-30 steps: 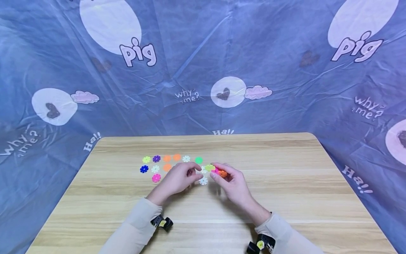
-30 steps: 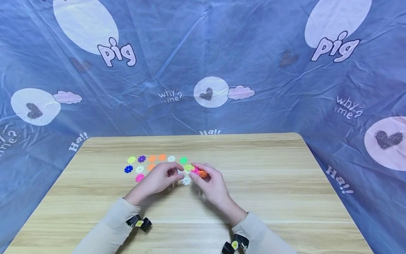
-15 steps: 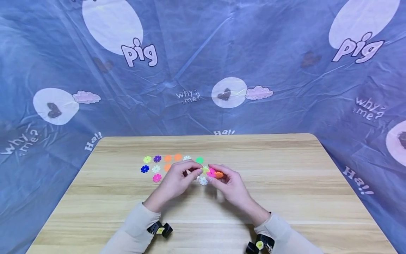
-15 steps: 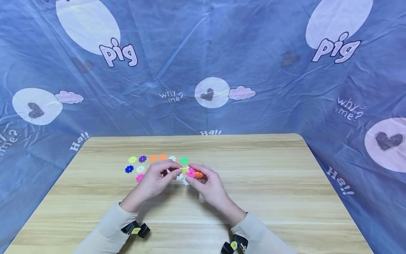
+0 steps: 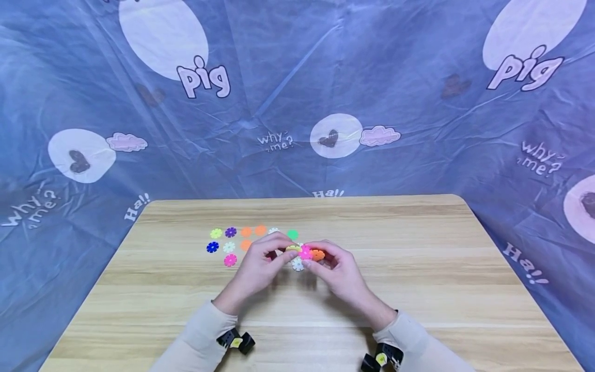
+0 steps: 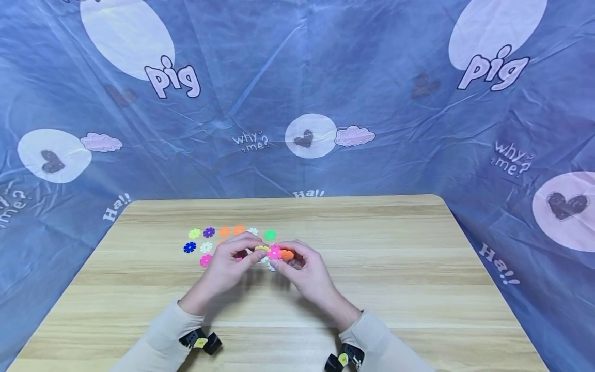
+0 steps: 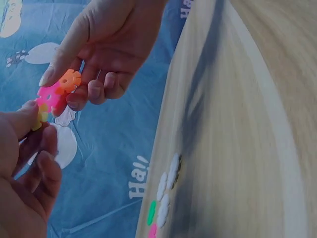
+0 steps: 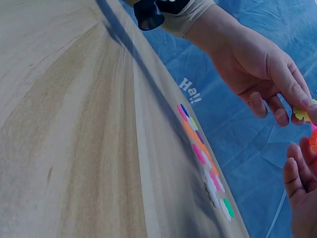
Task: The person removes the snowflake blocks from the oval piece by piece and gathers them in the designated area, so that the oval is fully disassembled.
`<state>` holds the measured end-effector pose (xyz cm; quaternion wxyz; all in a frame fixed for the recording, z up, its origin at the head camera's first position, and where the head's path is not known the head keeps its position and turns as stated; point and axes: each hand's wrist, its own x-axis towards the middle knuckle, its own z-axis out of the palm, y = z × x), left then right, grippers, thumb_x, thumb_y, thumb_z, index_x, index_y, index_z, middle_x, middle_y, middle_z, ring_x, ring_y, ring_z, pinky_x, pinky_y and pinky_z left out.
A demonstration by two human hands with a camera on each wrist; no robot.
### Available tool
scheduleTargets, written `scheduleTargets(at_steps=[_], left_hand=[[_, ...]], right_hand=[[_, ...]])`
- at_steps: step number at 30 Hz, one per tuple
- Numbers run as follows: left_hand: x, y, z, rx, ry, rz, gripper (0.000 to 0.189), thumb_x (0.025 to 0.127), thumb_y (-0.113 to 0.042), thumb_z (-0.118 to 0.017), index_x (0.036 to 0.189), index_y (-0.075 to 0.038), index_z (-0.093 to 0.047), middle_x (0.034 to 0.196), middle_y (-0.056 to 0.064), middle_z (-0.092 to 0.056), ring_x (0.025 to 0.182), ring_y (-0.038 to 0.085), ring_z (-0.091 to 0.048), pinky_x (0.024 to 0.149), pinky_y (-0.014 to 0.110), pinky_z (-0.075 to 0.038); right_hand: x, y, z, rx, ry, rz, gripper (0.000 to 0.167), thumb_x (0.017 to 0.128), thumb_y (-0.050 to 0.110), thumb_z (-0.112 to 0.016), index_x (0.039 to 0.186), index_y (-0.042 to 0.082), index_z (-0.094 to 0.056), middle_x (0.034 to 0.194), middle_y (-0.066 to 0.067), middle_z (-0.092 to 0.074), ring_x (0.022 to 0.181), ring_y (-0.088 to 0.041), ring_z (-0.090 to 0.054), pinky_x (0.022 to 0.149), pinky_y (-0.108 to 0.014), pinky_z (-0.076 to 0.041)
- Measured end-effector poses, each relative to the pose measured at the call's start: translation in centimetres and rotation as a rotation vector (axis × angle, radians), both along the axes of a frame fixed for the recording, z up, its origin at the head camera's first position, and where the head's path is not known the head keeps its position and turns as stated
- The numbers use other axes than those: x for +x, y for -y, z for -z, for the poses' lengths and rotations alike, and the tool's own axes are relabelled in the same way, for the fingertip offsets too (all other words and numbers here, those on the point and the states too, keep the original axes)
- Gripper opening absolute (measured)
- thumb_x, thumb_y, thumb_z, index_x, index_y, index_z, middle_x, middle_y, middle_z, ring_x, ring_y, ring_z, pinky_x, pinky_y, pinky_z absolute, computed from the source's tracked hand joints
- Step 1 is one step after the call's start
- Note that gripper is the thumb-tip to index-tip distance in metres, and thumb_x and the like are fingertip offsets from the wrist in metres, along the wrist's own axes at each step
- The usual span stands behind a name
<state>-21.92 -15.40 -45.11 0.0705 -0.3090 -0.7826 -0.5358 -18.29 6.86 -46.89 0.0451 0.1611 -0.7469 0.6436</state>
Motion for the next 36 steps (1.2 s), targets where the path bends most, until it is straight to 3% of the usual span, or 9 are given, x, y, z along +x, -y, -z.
scheduleTargets(at_steps=[5,12,16,21,25,30,36], left_hand=[[0.1,-0.2,0.3,0.056,-0.050,-0.022,0.006,0.098,-0.009,-0.078,0.102,-0.006,-0.082,0.102,0.008,-0.077,0.085,0.009,-0.063,0.070,0.026,-0.055],[0.3,-0.3,0.3,-0.028,-0.172,-0.069,0.006,0.098,0.000,-0.074,0.098,-0.006,-0.074,0.100,0.007,-0.076,0.086,0.014,-0.066,0.075,0.026,-0.058],[0.2,-0.1,0.4,-0.038,-0.200,-0.070,0.006,0.100,-0.002,-0.072,0.103,-0.007,-0.073,0.102,0.005,-0.074,0.085,0.012,-0.065,0.074,0.026,-0.058],[0.3,0.8,0.2,-0.071,-0.161,-0.080,0.013,0.105,-0.008,-0.068,0.114,-0.010,-0.076,0.099,0.000,-0.071,0.076,0.005,-0.055,0.066,0.023,-0.052],[0.6,1.7,0.0,-0.158,-0.077,-0.125,0.021,0.106,-0.012,-0.067,0.125,-0.013,-0.077,0.106,0.000,-0.074,0.082,0.004,-0.059,0.072,0.024,-0.055],[0.8,2.6,0.1,-0.245,0.035,-0.169,0.019,0.103,-0.015,-0.073,0.121,-0.012,-0.079,0.103,0.000,-0.077,0.083,0.007,-0.063,0.075,0.025,-0.057],[0.6,3.3,0.5,-0.301,0.055,-0.191,0.019,0.102,-0.011,-0.074,0.120,-0.010,-0.079,0.100,0.000,-0.077,0.082,0.005,-0.063,0.076,0.025,-0.057]], right_hand=[[0.1,0.2,-0.4,0.012,-0.014,-0.004,0.037,0.095,0.004,-0.080,0.130,0.003,-0.073,0.125,-0.019,-0.072,0.103,-0.010,-0.070,0.091,-0.026,-0.061],[-0.1,0.5,-0.3,0.036,-0.024,-0.009,0.034,0.094,0.007,-0.081,0.128,0.006,-0.074,0.122,-0.016,-0.073,0.104,-0.012,-0.069,0.093,-0.026,-0.060],[-0.2,0.4,-0.2,0.031,-0.021,-0.008,0.034,0.095,0.006,-0.080,0.129,0.005,-0.074,0.122,-0.017,-0.074,0.103,-0.011,-0.070,0.091,-0.026,-0.061],[-0.2,0.3,-0.2,0.028,-0.017,0.003,0.035,0.096,0.006,-0.079,0.130,0.004,-0.073,0.123,-0.018,-0.074,0.101,-0.009,-0.070,0.089,-0.026,-0.061],[-0.1,0.1,-0.2,0.020,-0.011,-0.002,0.035,0.096,0.006,-0.079,0.131,0.004,-0.073,0.123,-0.018,-0.074,0.101,-0.008,-0.070,0.090,-0.027,-0.062],[0.0,0.0,-0.1,0.017,0.005,-0.007,0.035,0.097,0.006,-0.079,0.131,0.003,-0.072,0.124,-0.019,-0.073,0.102,-0.008,-0.071,0.091,-0.027,-0.062],[0.0,-0.1,0.0,0.017,0.009,-0.010,0.036,0.097,0.007,-0.078,0.132,0.003,-0.072,0.126,-0.020,-0.073,0.103,-0.009,-0.071,0.091,-0.025,-0.062]])
